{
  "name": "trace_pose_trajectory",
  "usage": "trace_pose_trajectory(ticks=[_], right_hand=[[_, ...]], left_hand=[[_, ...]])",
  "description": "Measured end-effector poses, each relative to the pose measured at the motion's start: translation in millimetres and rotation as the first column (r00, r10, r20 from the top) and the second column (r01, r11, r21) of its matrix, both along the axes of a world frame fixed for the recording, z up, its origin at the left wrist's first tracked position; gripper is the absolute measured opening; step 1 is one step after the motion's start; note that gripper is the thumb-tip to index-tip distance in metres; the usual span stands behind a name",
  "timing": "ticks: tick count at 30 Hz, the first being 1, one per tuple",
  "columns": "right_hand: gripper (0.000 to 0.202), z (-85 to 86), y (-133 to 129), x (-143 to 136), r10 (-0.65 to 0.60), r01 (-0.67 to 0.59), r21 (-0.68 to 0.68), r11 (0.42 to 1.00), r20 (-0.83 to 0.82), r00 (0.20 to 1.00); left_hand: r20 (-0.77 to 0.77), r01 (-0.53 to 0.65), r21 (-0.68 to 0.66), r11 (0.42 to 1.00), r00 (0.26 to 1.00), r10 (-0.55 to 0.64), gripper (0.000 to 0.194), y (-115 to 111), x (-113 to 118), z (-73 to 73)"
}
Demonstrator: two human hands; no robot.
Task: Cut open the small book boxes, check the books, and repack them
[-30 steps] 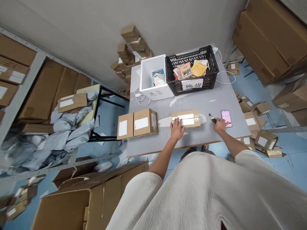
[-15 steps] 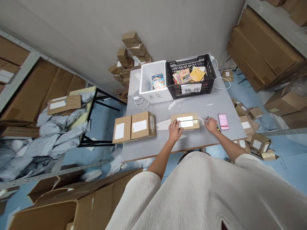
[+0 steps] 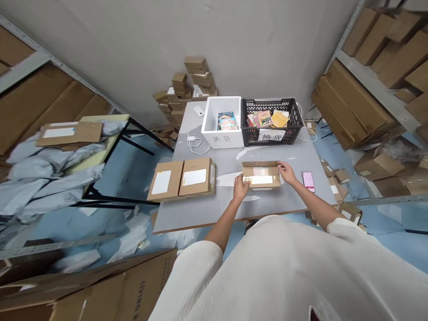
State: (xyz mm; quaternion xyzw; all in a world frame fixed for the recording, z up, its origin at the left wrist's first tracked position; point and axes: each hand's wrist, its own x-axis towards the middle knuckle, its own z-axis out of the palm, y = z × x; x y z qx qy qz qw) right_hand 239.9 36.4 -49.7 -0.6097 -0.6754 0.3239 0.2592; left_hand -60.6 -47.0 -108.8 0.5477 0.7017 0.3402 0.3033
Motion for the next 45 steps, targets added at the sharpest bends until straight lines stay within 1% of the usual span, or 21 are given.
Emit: trace_pose_trajectory(ticks=[2, 5, 8, 12, 13, 14, 16, 18, 21, 24, 26, 28, 29, 31, 33, 35, 36, 38, 41, 43, 45], right_hand=[[0.055, 5.3, 9.2, -2.6, 0.096, -0.099, 0.018, 0.995, 0.097, 0.991], [0.054, 8.8, 20.9, -6.0, 0.194, -0.182, -0.07, 0.981, 0.263, 0.945], [0.053, 9.7, 28.1, -7.8, 0.224, -0.176, -0.17, 0.97, 0.323, 0.919], [0.055, 11.2, 31.6, -8.9, 0.233, -0.181, -0.189, 0.965, 0.31, 0.922], [0.055, 11.8, 31.8, -9.4, 0.234, -0.18, -0.192, 0.965, 0.316, 0.919], [0.054, 12.6, 31.9, -10.2, 0.234, -0.176, -0.198, 0.964, 0.329, 0.915], [0.053, 14.2, 31.6, -12.3, 0.237, -0.164, -0.218, 0.962, 0.368, 0.899], [0.055, 15.9, 30.4, -15.4, 0.253, -0.16, -0.247, 0.956, 0.41, 0.876], [0.061, 17.1, 26.0, -21.5, 0.287, -0.175, -0.275, 0.945, 0.447, 0.847], [0.068, 15.2, 18.7, -29.4, 0.281, -0.173, -0.262, 0.95, 0.468, 0.838], [0.072, 12.7, 13.4, -35.0, 0.264, -0.161, -0.242, 0.957, 0.487, 0.833], [0.074, 10.1, 9.0, -40.1, 0.247, -0.151, -0.224, 0.963, 0.505, 0.827], [0.075, 9.0, 7.3, -42.3, 0.24, -0.146, -0.217, 0.965, 0.513, 0.824], [0.075, 7.8, 4.9, -46.1, 0.228, -0.132, -0.213, 0.968, 0.528, 0.818], [0.075, 7.9, 4.0, -49.1, 0.219, -0.117, -0.218, 0.969, 0.541, 0.812], [0.074, 9.1, 4.4, -50.9, 0.211, -0.101, -0.225, 0.969, 0.542, 0.813], [0.073, 9.9, 5.1, -51.0, 0.209, -0.095, -0.232, 0.968, 0.535, 0.819], [0.072, 11.4, 7.2, -48.6, 0.212, -0.089, -0.26, 0.962, 0.499, 0.84], [0.077, 12.7, 10.2, -37.5, 0.214, -0.102, -0.29, 0.952, 0.387, 0.897], [0.079, 12.7, 10.0, -26.1, 0.2, -0.13, -0.256, 0.958, 0.267, 0.943], [0.079, 12.2, 7.0, -13.6, 0.159, -0.13, -0.2, 0.971, 0.137, 0.978]], left_hand=[[0.026, 0.01, 0.006, 1.0, 1.0, -0.01, 0.059, -2.1, -0.4, 0.3], [0.051, 0.019, 0.01, 1.0, 0.998, -0.02, 0.054, -3.4, 0.0, 3.2], [0.044, 0.036, 0.023, 0.999, 0.998, -0.037, 0.045, -2.6, 0.9, 8.8], [-0.012, -0.005, 0.084, 0.996, 1.0, 0.006, 0.02, -0.3, -1.0, 22.8], [-0.026, -0.01, 0.101, 0.995, 1.0, 0.012, 0.016, -0.2, -2.9, 27.1], [-0.037, 0.002, 0.113, 0.994, 0.999, 0.003, 0.019, -0.8, -5.5, 31.4], [-0.063, 0.084, 0.119, 0.989, 0.995, -0.077, 0.028, -4.4, -12.5, 39.1], [-0.107, 0.21, 0.085, 0.974, 0.974, -0.201, 0.028, -10.9, -20.5, 44.5], [-0.221, 0.373, -0.008, 0.928, 0.904, -0.365, 0.006, -21.5, -28.1, 47.7], [-0.356, 0.513, -0.059, 0.856, 0.791, -0.498, 0.045, -23.6, -23.6, 46.5], [-0.421, 0.614, -0.053, 0.788, 0.702, -0.575, 0.065, -18.7, -14.9, 45.0], [-0.446, 0.69, -0.038, 0.723, 0.636, -0.63, 0.077, -11.6, -5.6, 44.6], [-0.446, 0.71, -0.041, 0.703, 0.617, -0.649, 0.08, -8.7, -2.0, 45.2], [-0.448, 0.721, -0.066, 0.689, 0.596, -0.666, 0.085, -6.3, 1.2, 48.5], [-0.473, 0.709, -0.09, 0.699, 0.587, -0.656, 0.089, -10.0, -1.1, 53.9], [-0.506, 0.678, -0.084, 0.73, 0.602, -0.618, 0.09, -18.2, -8.0, 59.1], [-0.515, 0.651, -0.071, 0.755, 0.625, -0.587, 0.089, -23.0, -12.6, 61.0], [-0.51, 0.56, -0.038, 0.827, 0.701, -0.498, 0.085, -31.7, -22.7, 62.1], [-0.475, 0.375, -0.039, 0.926, 0.809, -0.347, 0.087, -38.0, -36.7, 58.1], [-0.454, 0.295, -0.069, 0.953, 0.841, -0.293, 0.087, -37.1, -43.4, 54.5], [-0.437, 0.291, -0.102, 0.951, 0.846, -0.305, 0.085, -33.2, -47.6, 53.2]])
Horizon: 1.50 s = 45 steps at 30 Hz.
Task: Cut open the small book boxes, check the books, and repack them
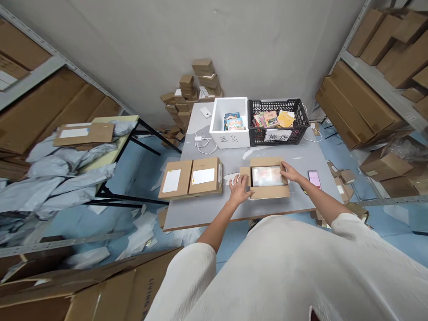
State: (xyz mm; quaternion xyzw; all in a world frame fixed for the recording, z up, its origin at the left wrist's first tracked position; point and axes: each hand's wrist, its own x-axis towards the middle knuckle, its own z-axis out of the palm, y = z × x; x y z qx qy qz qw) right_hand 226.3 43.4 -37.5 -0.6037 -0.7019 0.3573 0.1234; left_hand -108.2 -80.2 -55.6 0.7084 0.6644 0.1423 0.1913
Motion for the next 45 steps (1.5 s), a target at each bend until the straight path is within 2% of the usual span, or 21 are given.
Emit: trace_pose_trajectory(ticks=[3, 6, 9, 11, 13, 16, 18, 21, 23, 25, 27, 29, 32, 34, 36, 45], right_hand=[[0.073, -1.6, -8.6, 18.9, -0.105, 0.112, 0.036, 0.993, -0.157, 0.982], [0.065, -6.2, -17.8, 37.6, -0.204, 0.22, 0.047, 0.974, -0.224, 0.953], [0.067, -15.7, -24.5, 54.6, -0.316, 0.323, 0.006, 0.946, -0.199, 0.928], [0.074, -23.6, -27.2, 63.2, -0.384, 0.383, -0.039, 0.923, -0.135, 0.913], [0.078, -30.5, -28.0, 69.1, -0.401, 0.398, -0.057, 0.916, -0.069, 0.914], [0.077, -33.9, -25.2, 73.2, -0.331, 0.331, -0.018, 0.944, -0.002, 0.944], [0.076, -29.2, -20.6, 72.9, -0.265, 0.263, 0.037, 0.964, 0.086, 0.96], [0.072, -11.7, -11.5, 64.9, -0.168, 0.124, 0.172, 0.977, 0.267, 0.949], [0.065, 4.2, -4.8, 51.2, -0.082, -0.02, 0.288, 0.958, 0.337, 0.938], [0.054, 19.9, 1.6, 28.7, 0.068, -0.209, 0.371, 0.905, 0.361, 0.93], [0.047, 32.2, 6.5, -2.2, 0.28, -0.419, 0.349, 0.838, 0.385, 0.88], [0.043, 38.9, 9.0, -37.9, 0.49, -0.622, 0.276, 0.733, 0.42, 0.764], [0.037, 38.8, 8.1, -88.4, 0.669, -0.816, 0.15, 0.559, 0.499, 0.55], [0.033, 34.4, 6.7, -112.9, 0.725, -0.89, 0.082, 0.449, 0.549, 0.416], [0.031, 28.5, 6.8, -128.1, 0.745, -0.924, 0.031, 0.381, 0.581, 0.326], [0.038, 3.6, 17.8, -145.4, 0.723, -0.955, -0.037, 0.295, 0.662, 0.197]], left_hand=[[-0.013, 0.059, -0.058, 0.997, 0.998, -0.059, 0.086, 10.4, -3.0, 4.3], [-0.055, 0.136, -0.128, 0.982, 0.988, -0.144, 0.1, 26.5, -4.2, 12.2], [-0.077, 0.224, -0.225, 0.948, 0.966, -0.246, 0.125, 48.1, -5.0, 16.6], [-0.07, 0.256, -0.287, 0.923, 0.956, -0.286, 0.138, 63.9, -5.7, 15.5], [-0.041, 0.29, -0.337, 0.896, 0.946, -0.322, 0.151, 78.6, -6.8, 11.6], [-0.004, 0.322, -0.396, 0.86, 0.936, -0.352, 0.165, 95.5, -9.0, 3.0], [0.008, 0.33, -0.42, 0.846, 0.933, -0.36, 0.169, 101.9, -10.4, -2.2], [0.017, 0.339, -0.432, 0.836, 0.929, -0.369, 0.171, 104.4, -12.0, -6.4], [0.031, 0.346, -0.42, 0.839, 0.929, -0.368, 0.17, 102.7, -12.9, -6.6], [0.049, 0.349, -0.408, 0.844, 0.931, -0.361, 0.168, 100.1, -13.4, -5.3], [0.059, 0.347, -0.407, 0.845, 0.933, -0.355, 0.167, 98.3, -13.2, -3.4], [0.058, 0.345, -0.414, 0.842, 0.933, -0.354, 0.166, 97.8, -12.0, -1.9], [0.057, 0.353, -0.414, 0.839, 0.93, -0.363, 0.167, 98.8, -9.7, -1.7], [0.068, 0.358, -0.411, 0.839, 0.929, -0.363, 0.168, 99.4, -8.8, -3.0], [0.092, 0.358, -0.402, 0.843, 0.932, -0.352, 0.169, 99.6, -8.7, -4.9], [0.18, 0.369, -0.361, 0.856, 0.929, -0.324, 0.173, 97.5, -8.8, -8.4]])
